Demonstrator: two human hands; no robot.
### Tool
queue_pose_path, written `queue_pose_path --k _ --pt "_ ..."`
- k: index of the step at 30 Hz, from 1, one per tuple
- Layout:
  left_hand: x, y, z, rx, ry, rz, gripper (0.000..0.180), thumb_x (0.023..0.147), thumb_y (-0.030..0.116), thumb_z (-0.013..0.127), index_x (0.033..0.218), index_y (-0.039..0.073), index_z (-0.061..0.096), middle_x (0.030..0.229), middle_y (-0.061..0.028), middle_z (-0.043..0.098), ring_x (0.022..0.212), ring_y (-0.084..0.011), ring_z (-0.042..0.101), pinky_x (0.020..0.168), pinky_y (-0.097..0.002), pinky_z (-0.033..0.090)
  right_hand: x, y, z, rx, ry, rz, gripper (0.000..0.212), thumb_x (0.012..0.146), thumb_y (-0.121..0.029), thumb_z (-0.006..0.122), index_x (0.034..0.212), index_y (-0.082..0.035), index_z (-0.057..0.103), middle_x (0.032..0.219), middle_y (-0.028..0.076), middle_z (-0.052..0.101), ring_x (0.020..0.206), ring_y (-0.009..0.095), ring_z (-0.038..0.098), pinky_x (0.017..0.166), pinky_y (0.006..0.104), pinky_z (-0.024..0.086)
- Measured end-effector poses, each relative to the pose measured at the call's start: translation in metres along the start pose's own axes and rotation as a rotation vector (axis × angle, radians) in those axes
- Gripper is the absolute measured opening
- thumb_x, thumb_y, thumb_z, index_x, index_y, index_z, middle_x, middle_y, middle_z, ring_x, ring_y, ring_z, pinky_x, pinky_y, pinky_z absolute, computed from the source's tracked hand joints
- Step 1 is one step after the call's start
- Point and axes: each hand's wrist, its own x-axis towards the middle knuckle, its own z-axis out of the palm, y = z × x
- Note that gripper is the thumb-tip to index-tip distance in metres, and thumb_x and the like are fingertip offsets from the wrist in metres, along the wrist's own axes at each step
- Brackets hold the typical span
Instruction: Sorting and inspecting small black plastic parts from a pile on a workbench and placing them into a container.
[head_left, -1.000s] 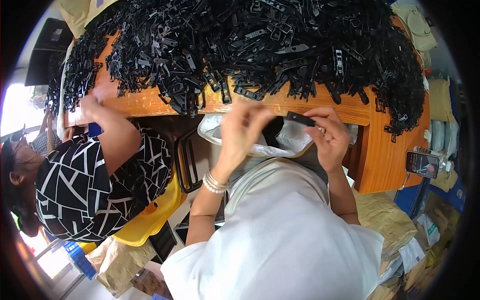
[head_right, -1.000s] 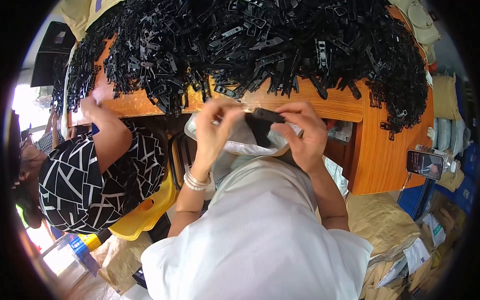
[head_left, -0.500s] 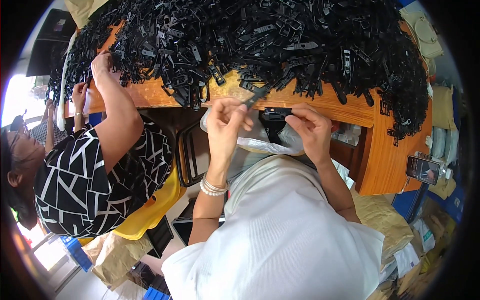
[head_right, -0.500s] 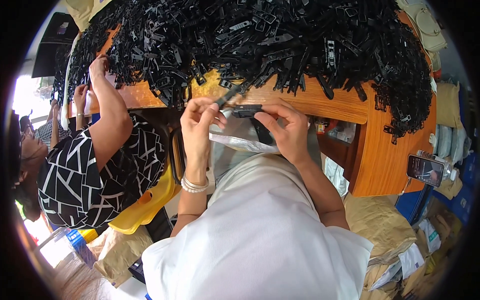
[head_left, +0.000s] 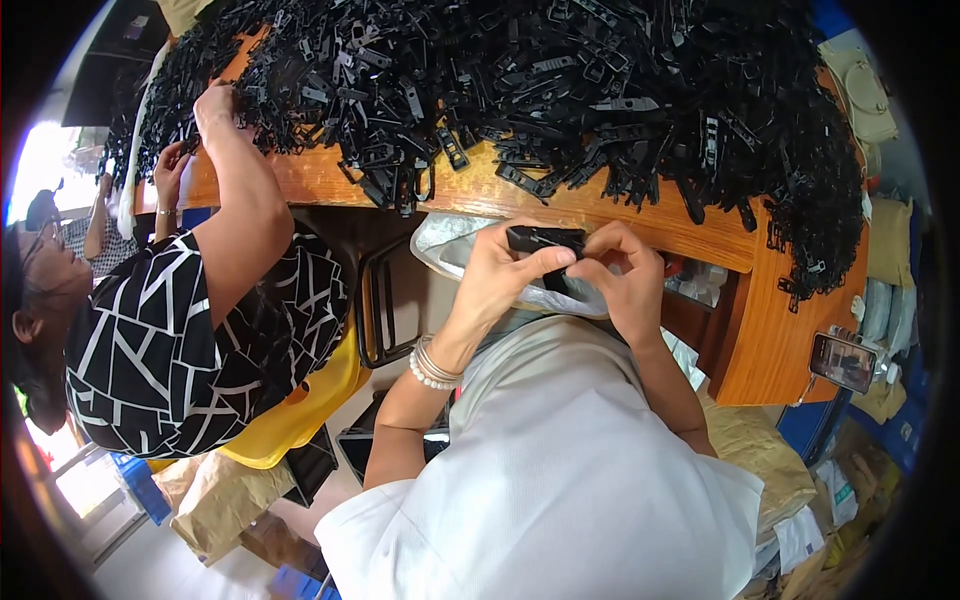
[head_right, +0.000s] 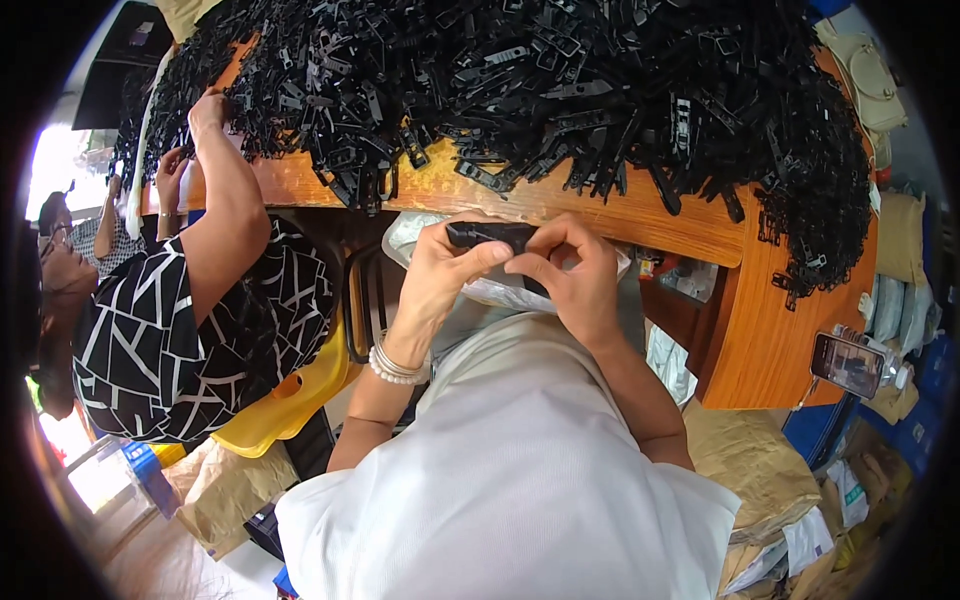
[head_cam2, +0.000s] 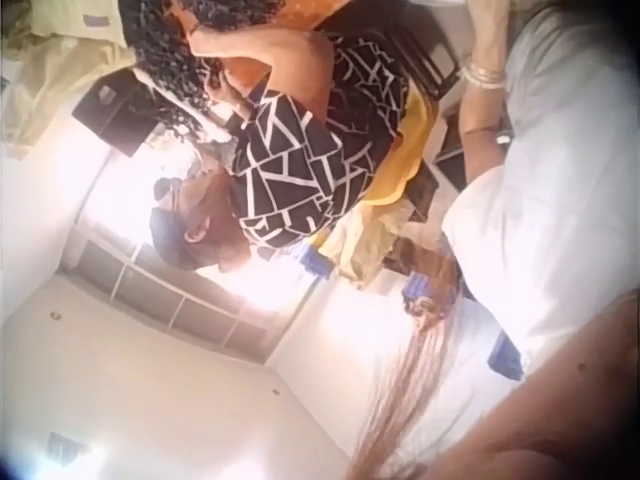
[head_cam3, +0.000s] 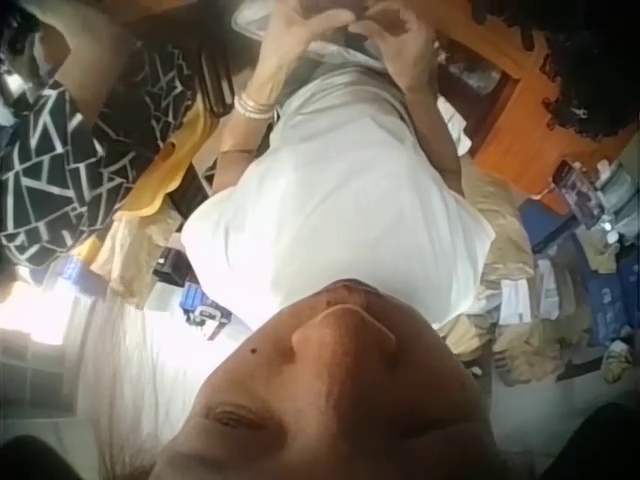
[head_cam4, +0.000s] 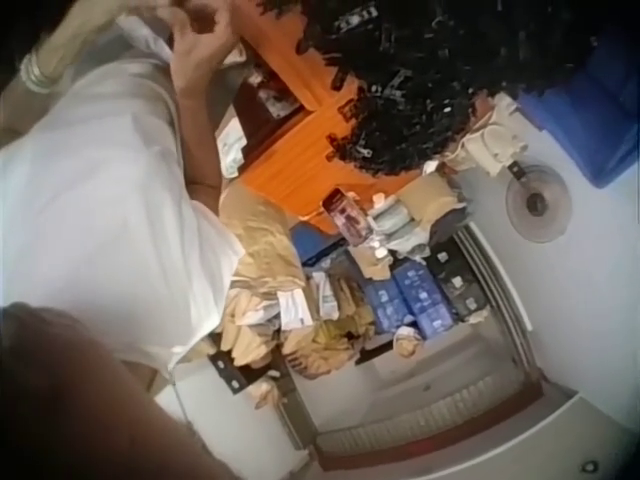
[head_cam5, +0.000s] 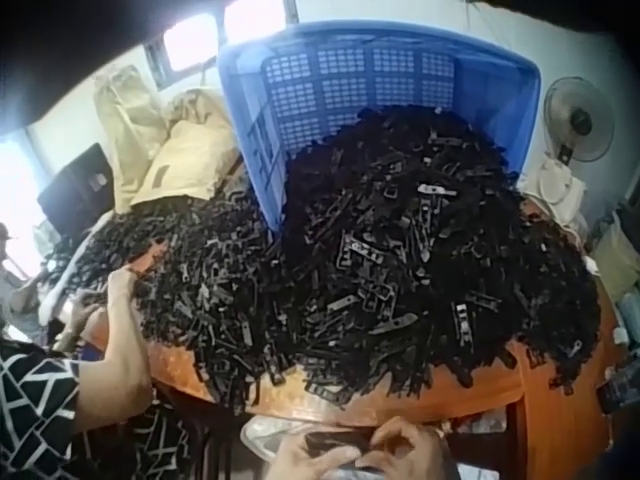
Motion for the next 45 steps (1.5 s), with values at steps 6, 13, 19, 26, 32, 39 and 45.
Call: queue_pose_path --k 6,13,19,26,32,39,45 --pt "0.007 -0.006 0.001 0.106 -0.102 0.188 0.023 0.073 0.015 0.071 0.066 -0.001 0.056 0.064 0.002 0.049 0.059 -0.0047 0.04 0.051 -0.0209 0.033 -0.001 -0.005 -0.003 0.211 0.012 0.076 0.023 0.072 0.002 0.064 0.094 0.003 0.06 0.089 0.004 0.055 0.074 0.009 0.053 0.066 0.0197 0.043" --pt "0.049 0.04 -0.006 0.286 -0.551 0.212 0.022 0.078 0.016 0.064 0.071 -0.003 0.057 0.064 -0.0034 0.051 0.057 -0.0097 0.048 0.054 -0.0234 0.04 -0.003 -0.01 -0.01 0.217 0.194 0.0 0.02 0.077 -0.001 0.059 0.095 0.005 0.058 0.079 0.008 0.059 0.062 0.009 0.052 0.054 0.0191 0.04" --pt "0.176 0.106 -0.046 0.834 0.249 0.702 0.012 0.079 0.006 0.058 0.087 -0.001 0.063 0.072 -0.0082 0.062 0.063 -0.0131 0.057 0.059 -0.0255 0.046 -0.009 0.001 -0.028 0.258 0.298 0.021 0.019 0.077 0.0 0.055 0.095 0.005 0.057 0.068 0.009 0.06 0.054 0.009 0.05 0.05 0.019 0.039" --pt "0.281 0.132 -0.047 1.178 0.224 0.781 0.017 0.071 0.008 0.059 0.084 0.001 0.065 0.076 -0.0176 0.063 0.071 -0.0258 0.063 0.066 -0.0297 0.048 -0.02 0.004 -0.028 0.188 0.237 0.136 0.019 0.078 0.001 0.057 0.096 0.008 0.057 0.069 0.009 0.058 0.053 0.009 0.051 0.047 0.0188 0.038" --pt "0.32 0.141 -0.052 1.307 0.353 0.744 0.016 0.063 0.006 0.059 0.077 0.001 0.066 0.079 -0.0214 0.061 0.078 -0.0355 0.06 0.074 -0.0388 0.048 -0.024 0.008 -0.037 0.242 0.233 0.141 0.019 0.076 0.006 0.056 0.095 0.009 0.056 0.08 0.01 0.057 0.057 0.012 0.055 0.047 0.0191 0.04" --pt "0.332 0.195 -0.06 1.378 0.024 0.403 0.016 0.064 0.006 0.055 0.076 -0.002 0.062 0.076 -0.0221 0.061 0.076 -0.0335 0.061 0.071 -0.0361 0.05 -0.023 0.009 -0.037 0.257 0.221 0.141 0.019 0.075 0.007 0.056 0.094 0.009 0.056 0.083 0.007 0.053 0.062 0.011 0.057 0.049 0.0179 0.039" --pt "0.334 0.154 -0.059 1.769 0.26 0.543 0.018 0.069 0.009 0.054 0.082 -0.001 0.061 0.081 -0.021 0.062 0.077 -0.0343 0.061 0.067 -0.039 0.05 -0.017 0.003 -0.031 0.123 0.112 0.11 0.019 0.075 0.004 0.06 0.093 0.006 0.059 0.083 0.005 0.054 0.065 0.009 0.056 0.054 0.0172 0.041"
